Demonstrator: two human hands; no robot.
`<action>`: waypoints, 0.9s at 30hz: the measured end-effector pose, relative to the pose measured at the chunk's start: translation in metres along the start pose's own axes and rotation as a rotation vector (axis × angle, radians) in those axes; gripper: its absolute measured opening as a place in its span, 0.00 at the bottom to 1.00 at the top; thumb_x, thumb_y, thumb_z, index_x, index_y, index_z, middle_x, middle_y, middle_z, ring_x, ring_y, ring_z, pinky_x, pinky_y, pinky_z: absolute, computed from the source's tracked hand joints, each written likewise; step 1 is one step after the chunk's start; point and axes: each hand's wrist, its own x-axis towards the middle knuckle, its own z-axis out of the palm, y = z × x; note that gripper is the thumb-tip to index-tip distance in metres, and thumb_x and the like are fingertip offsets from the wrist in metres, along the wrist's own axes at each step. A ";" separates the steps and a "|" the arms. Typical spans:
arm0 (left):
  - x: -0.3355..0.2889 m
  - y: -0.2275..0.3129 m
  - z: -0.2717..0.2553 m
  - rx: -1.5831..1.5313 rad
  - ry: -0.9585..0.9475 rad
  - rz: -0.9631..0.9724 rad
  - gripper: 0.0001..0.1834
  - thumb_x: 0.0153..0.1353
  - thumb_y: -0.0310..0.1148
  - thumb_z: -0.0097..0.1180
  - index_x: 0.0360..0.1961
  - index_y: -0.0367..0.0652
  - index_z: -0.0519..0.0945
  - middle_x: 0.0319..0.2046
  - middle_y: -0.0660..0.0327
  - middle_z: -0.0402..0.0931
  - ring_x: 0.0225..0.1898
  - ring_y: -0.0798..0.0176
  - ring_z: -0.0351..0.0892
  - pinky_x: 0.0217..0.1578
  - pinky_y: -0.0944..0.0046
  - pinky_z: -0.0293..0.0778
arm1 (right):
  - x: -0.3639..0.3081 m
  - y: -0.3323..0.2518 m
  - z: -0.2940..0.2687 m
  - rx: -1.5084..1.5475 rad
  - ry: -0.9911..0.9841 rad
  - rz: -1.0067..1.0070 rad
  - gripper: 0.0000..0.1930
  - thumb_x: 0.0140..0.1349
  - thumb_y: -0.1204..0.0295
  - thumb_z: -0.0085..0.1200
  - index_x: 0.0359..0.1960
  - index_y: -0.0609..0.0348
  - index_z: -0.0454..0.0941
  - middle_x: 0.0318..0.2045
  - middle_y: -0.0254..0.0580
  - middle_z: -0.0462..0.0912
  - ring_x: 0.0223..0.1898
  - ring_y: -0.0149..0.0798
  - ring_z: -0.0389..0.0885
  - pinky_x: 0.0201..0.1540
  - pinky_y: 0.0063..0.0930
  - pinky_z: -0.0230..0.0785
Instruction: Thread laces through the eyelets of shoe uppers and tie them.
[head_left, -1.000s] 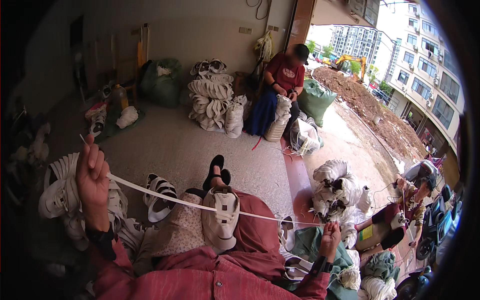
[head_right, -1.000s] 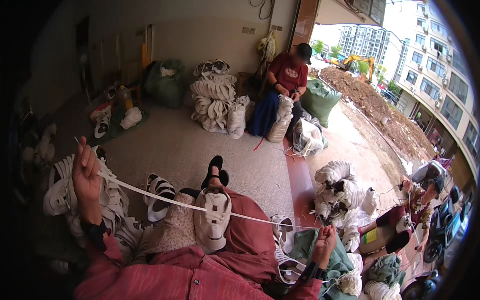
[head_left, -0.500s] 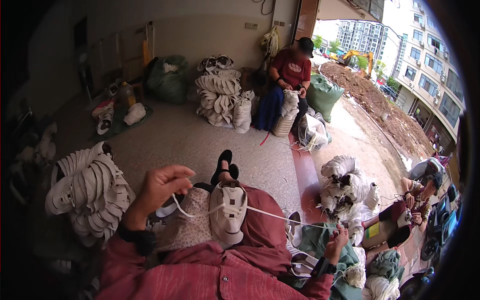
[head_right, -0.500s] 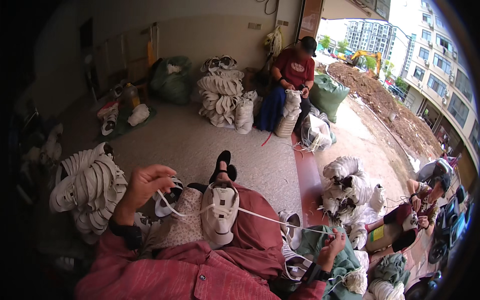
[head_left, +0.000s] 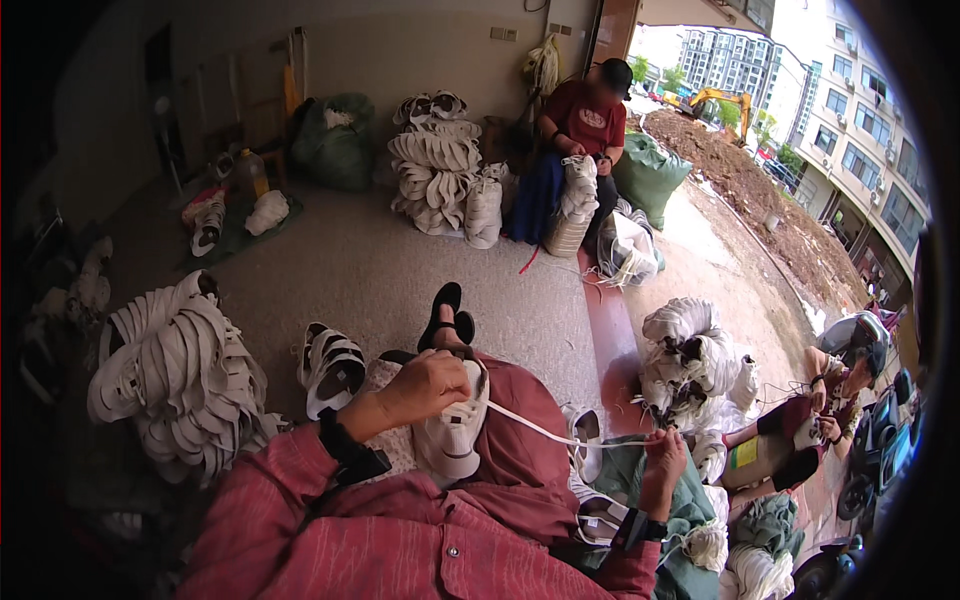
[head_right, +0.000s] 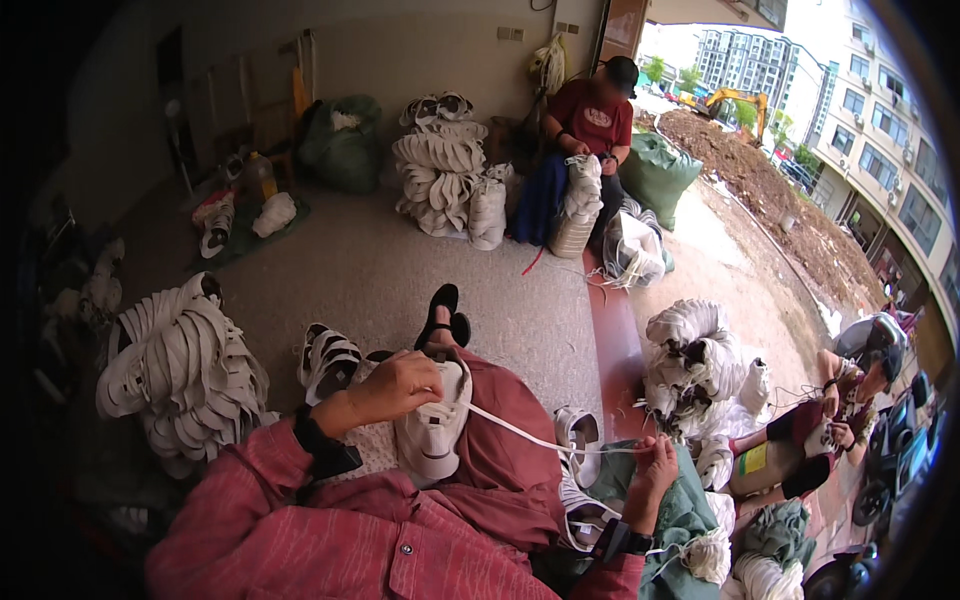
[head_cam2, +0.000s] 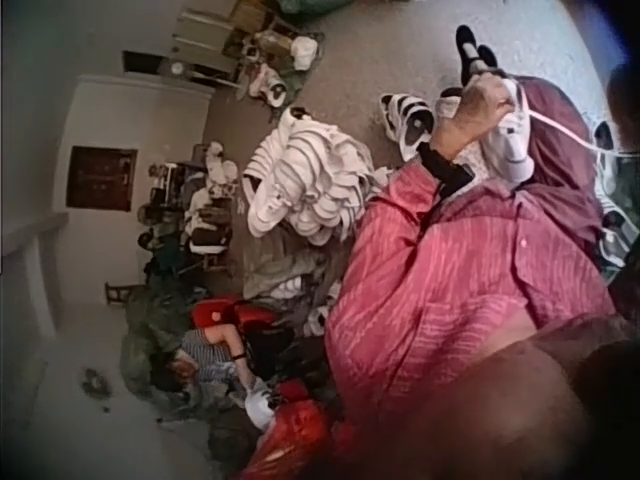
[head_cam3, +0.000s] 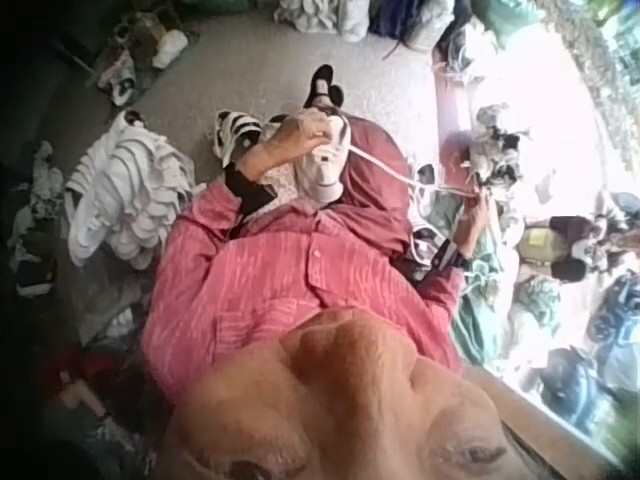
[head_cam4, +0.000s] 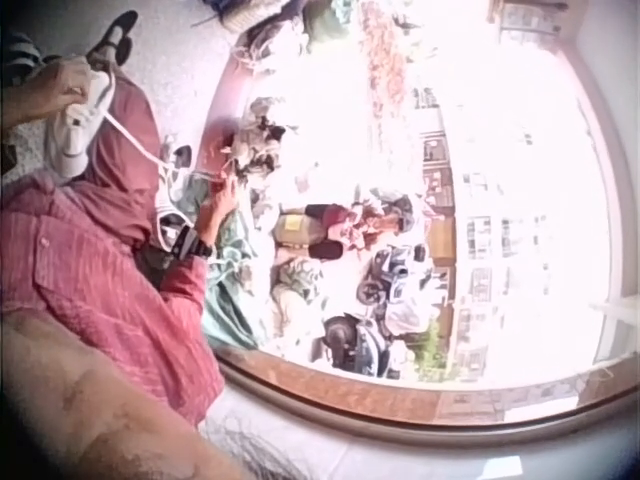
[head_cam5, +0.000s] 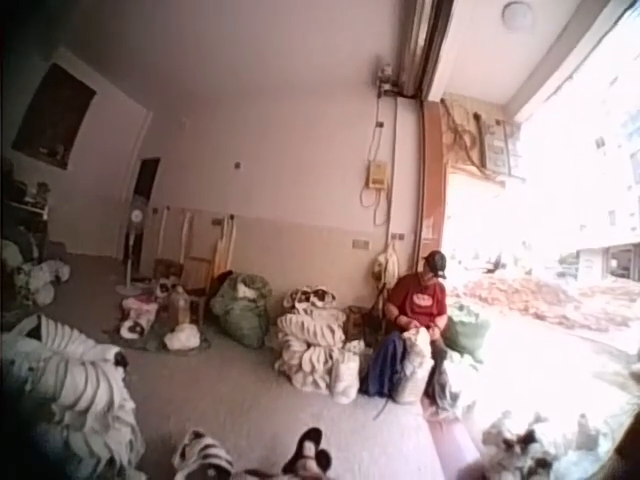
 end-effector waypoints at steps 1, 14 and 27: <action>0.002 -0.003 0.005 -0.001 -0.003 -0.007 0.05 0.48 0.29 0.62 0.27 0.46 0.79 0.32 0.61 0.77 0.41 0.58 0.77 0.46 0.58 0.69 | 0.000 0.000 0.009 -0.004 0.000 0.007 0.11 0.62 0.70 0.58 0.45 0.59 0.75 0.28 0.35 0.81 0.26 0.28 0.79 0.28 0.20 0.71; 0.009 -0.038 0.038 0.220 0.091 -0.036 0.03 0.50 0.28 0.56 0.26 0.44 0.74 0.32 0.60 0.72 0.47 0.57 0.72 0.59 0.51 0.58 | -0.096 0.042 0.181 -0.380 -0.705 0.077 0.08 0.61 0.78 0.57 0.41 0.66 0.80 0.29 0.36 0.82 0.25 0.25 0.76 0.27 0.17 0.69; -0.015 -0.036 0.038 0.301 0.043 -0.280 0.05 0.50 0.30 0.56 0.27 0.44 0.74 0.33 0.57 0.71 0.43 0.53 0.70 0.45 0.55 0.65 | -0.137 0.098 0.227 -1.016 -1.010 -0.733 0.05 0.58 0.72 0.55 0.33 0.57 0.80 0.31 0.44 0.78 0.31 0.49 0.78 0.32 0.37 0.71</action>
